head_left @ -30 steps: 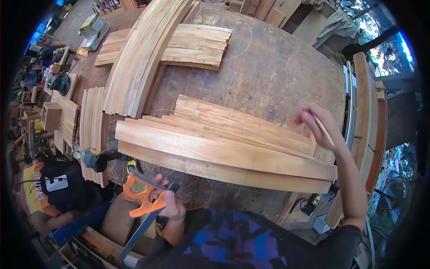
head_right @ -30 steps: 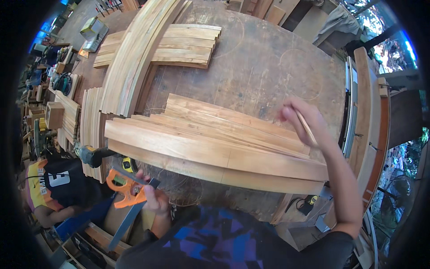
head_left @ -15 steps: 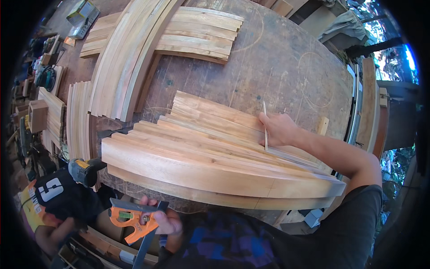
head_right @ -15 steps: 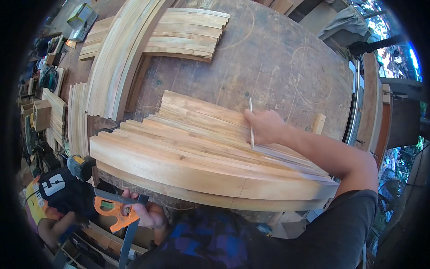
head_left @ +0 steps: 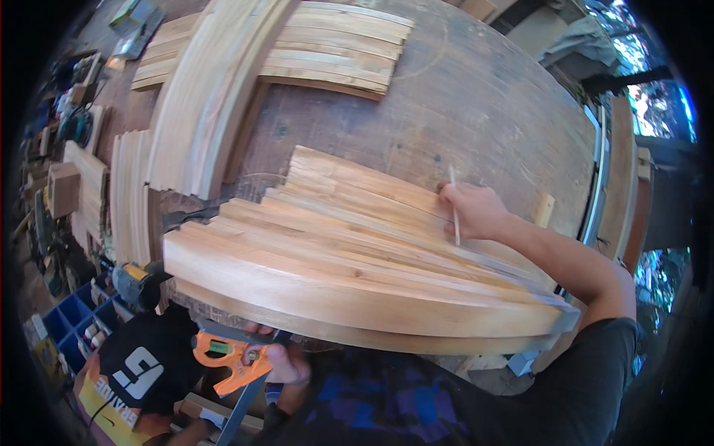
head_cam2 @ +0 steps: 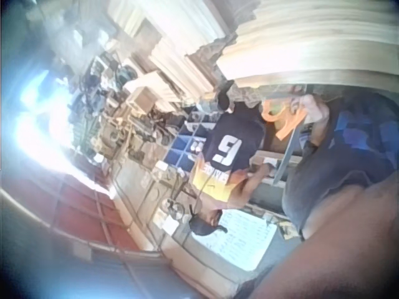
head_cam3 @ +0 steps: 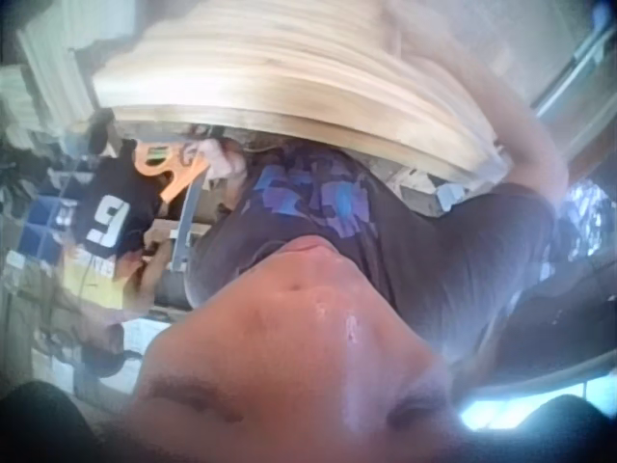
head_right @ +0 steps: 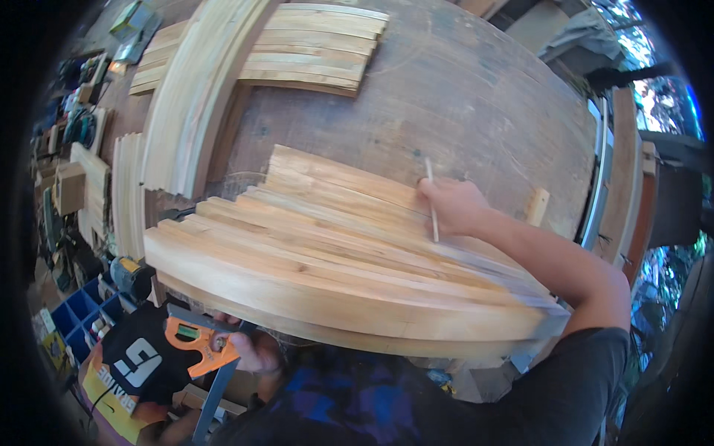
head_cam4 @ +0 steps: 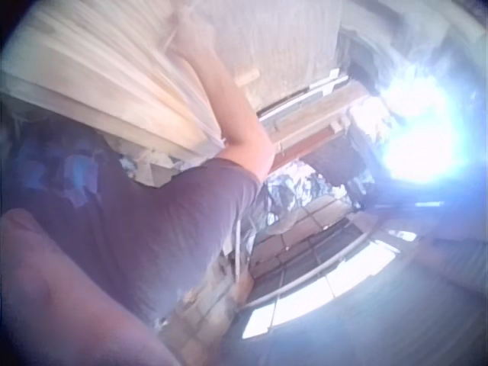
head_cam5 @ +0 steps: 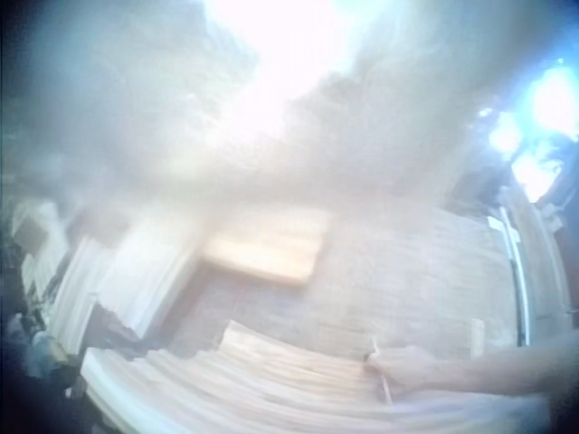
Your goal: The person measures and marks wooden boards using a combination square and a pencil, marks the ends of a bundle of wooden slats, and aligns the wooden pieces on the workbench by hand.
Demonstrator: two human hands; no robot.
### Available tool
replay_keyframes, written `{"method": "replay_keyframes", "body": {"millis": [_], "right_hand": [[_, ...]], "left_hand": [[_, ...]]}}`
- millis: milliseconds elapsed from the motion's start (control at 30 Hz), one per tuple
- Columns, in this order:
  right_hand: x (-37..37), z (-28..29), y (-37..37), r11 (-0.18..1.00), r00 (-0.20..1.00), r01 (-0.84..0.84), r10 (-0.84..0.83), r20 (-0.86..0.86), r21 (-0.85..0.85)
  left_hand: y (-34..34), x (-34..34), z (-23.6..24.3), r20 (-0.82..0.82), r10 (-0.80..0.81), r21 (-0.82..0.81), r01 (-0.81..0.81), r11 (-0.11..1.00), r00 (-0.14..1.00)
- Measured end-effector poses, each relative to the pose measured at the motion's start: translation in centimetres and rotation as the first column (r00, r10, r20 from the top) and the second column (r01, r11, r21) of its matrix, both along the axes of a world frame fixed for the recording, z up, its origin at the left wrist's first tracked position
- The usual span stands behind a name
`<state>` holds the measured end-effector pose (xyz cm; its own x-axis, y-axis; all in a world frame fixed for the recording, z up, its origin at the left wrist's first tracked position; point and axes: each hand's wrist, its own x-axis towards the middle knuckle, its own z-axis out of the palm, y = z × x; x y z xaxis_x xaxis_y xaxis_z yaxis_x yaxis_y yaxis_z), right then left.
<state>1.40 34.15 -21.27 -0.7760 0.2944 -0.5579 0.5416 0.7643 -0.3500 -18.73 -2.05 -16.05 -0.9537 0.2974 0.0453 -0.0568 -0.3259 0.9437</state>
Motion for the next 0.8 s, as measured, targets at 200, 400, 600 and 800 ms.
{"method": "replay_keyframes", "body": {"millis": [200, 400, 600, 800], "right_hand": [[-8.6, -0.7, 0.2, 0.999, 0.906, -0.005, -0.018, -0.424, -0.054], [-20.7, -4.3, -1.5, 0.862, 0.782, -0.135, -0.210, -0.587, -0.489], [-25.6, -4.5, -3.0, 0.862, 0.901, -0.238, 0.023, -0.434, -0.448], [-26.9, -2.2, -1.3, 0.951, 0.924, -0.255, 0.186, -0.334, -0.176]], "left_hand": [[-0.1, 0.7, -0.2, 0.027, 0.006, 0.061, -0.007, 0.998, 1.000], [-0.6, -0.5, -0.3, -0.014, 0.003, -0.001, -0.003, 1.000, 1.000], [-0.8, -0.8, -1.8, -0.087, 0.132, -0.016, -0.134, 0.991, 0.987], [-1.3, -1.3, -1.6, -0.022, 0.057, -0.040, -0.058, 0.998, 0.998]]}}
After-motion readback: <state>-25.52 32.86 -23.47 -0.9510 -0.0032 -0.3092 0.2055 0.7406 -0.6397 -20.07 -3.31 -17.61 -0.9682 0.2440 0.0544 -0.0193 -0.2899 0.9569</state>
